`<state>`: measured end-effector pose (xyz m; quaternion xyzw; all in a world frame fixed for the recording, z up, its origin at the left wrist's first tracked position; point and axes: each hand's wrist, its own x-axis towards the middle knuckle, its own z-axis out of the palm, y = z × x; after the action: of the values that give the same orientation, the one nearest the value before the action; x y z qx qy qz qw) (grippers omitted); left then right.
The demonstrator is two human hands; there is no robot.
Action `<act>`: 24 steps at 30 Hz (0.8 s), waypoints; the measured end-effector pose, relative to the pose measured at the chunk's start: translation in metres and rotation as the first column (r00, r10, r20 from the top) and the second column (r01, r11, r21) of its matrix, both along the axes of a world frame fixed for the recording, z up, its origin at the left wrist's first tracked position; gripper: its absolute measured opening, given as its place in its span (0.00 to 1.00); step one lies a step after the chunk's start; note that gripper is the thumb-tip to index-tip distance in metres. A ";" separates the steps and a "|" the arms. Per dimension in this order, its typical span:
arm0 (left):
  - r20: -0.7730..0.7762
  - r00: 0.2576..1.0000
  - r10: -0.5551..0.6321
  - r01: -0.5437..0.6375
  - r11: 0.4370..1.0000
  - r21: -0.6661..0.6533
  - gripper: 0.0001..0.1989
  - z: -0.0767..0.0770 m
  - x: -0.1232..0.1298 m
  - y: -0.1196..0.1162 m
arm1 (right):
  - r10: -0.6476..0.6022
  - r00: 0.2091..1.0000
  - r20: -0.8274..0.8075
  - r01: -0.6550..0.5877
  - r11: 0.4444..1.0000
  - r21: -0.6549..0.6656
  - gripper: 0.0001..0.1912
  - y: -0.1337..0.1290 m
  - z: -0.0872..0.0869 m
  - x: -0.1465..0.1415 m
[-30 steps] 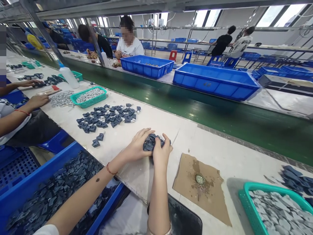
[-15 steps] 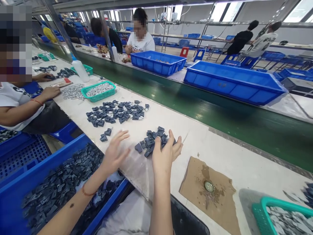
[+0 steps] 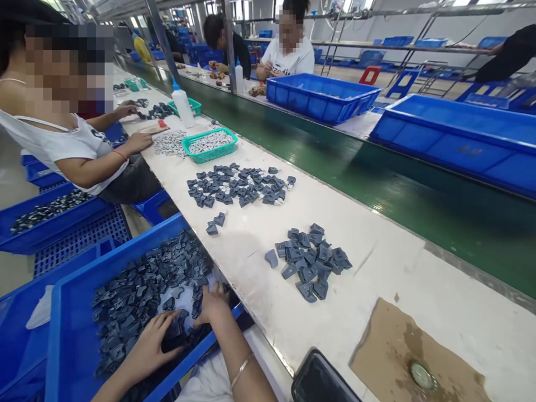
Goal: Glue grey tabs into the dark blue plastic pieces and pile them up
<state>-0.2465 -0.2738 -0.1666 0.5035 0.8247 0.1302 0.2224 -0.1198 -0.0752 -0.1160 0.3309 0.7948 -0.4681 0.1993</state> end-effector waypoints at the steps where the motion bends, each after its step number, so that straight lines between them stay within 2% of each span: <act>1: -0.003 1.000 -0.017 0.017 0.999 -0.039 0.37 -0.004 0.005 -0.002 | 0.035 0.997 0.063 -0.035 0.999 -0.009 0.66 -0.001 -0.012 -0.004; 4: -0.017 0.998 -0.055 0.052 0.991 -0.124 0.43 -0.014 0.015 -0.001 | 0.130 0.978 0.161 -0.127 0.991 -0.030 0.69 -0.011 -0.035 -0.011; 9: -0.044 0.994 -0.102 0.092 0.978 -0.185 0.46 -0.024 0.016 0.003 | 0.222 0.955 0.194 -0.215 0.975 -0.058 0.67 -0.033 -0.044 -0.020; 11: -0.057 0.990 -0.128 0.116 0.976 -0.183 0.47 -0.027 0.014 0.004 | 0.227 0.954 0.195 -0.223 0.974 -0.041 0.59 -0.037 -0.045 -0.023; 14: -0.072 0.981 -0.179 0.166 0.973 -0.157 0.47 -0.032 0.012 0.004 | 0.232 0.959 0.160 -0.234 0.972 -0.009 0.37 -0.038 -0.046 -0.025; 16: -0.084 0.975 -0.208 0.195 0.971 -0.138 0.45 -0.035 0.010 0.004 | 0.246 0.960 0.135 -0.248 0.969 -0.001 0.28 -0.038 -0.046 -0.025; 19: -0.114 0.967 -0.229 0.216 0.969 -0.118 0.41 -0.040 0.008 0.001 | 0.267 0.956 0.123 -0.268 0.963 -0.006 0.24 -0.035 -0.046 -0.023; 24: -0.151 0.959 -0.240 0.229 0.970 -0.083 0.38 -0.048 0.005 -0.004 | 0.294 0.950 0.108 -0.293 0.956 -0.032 0.26 -0.027 -0.044 -0.022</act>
<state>-0.2417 -0.2782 -0.2146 0.5990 0.7782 0.0354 0.1853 -0.1417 -0.1026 -0.1595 0.2332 0.8191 -0.4202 0.3133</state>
